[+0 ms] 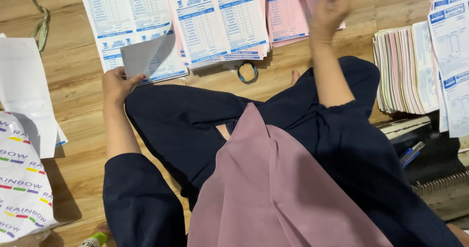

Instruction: Sorting and organizing printed paper forms into different stacks while sitting on the floor.

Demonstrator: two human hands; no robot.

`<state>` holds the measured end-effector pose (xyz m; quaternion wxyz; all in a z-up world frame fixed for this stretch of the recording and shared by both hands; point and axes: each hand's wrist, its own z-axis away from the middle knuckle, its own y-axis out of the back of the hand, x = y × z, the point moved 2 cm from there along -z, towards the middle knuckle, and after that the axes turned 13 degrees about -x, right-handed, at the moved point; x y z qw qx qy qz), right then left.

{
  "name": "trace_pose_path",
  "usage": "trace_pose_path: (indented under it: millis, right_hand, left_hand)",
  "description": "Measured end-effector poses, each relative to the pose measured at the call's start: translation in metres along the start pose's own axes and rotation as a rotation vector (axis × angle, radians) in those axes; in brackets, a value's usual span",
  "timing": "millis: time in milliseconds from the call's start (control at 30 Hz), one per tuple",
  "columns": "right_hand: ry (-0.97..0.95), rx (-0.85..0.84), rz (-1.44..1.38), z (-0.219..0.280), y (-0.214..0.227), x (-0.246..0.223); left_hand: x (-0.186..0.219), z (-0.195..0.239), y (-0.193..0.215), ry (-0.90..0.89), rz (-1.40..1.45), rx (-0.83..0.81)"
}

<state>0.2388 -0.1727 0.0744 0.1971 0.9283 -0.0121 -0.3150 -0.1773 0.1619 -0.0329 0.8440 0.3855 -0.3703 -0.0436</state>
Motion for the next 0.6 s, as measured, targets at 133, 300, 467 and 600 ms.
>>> trace_pose_path:
  millis: [133, 300, 467, 600]
  right_hand:
    - [0.279, -0.16, 0.237, -0.007, -0.042, -0.075]
    - [0.69, -0.512, 0.202, 0.018, -0.096, -0.132]
    - [0.731, -0.709, 0.371, 0.081, -0.128, -0.108]
    - [0.646, -0.914, 0.411, 0.093, -0.122, -0.108]
  left_hand:
    - [-0.012, 0.001, -0.004, -0.056, -0.001, 0.064]
    - [-0.029, 0.013, 0.003, -0.187, 0.301, 0.407]
    - [0.103, 0.063, 0.061, -0.607, 0.131, 0.807]
    - [0.202, 0.072, 0.065, -0.97, 0.052, 0.695]
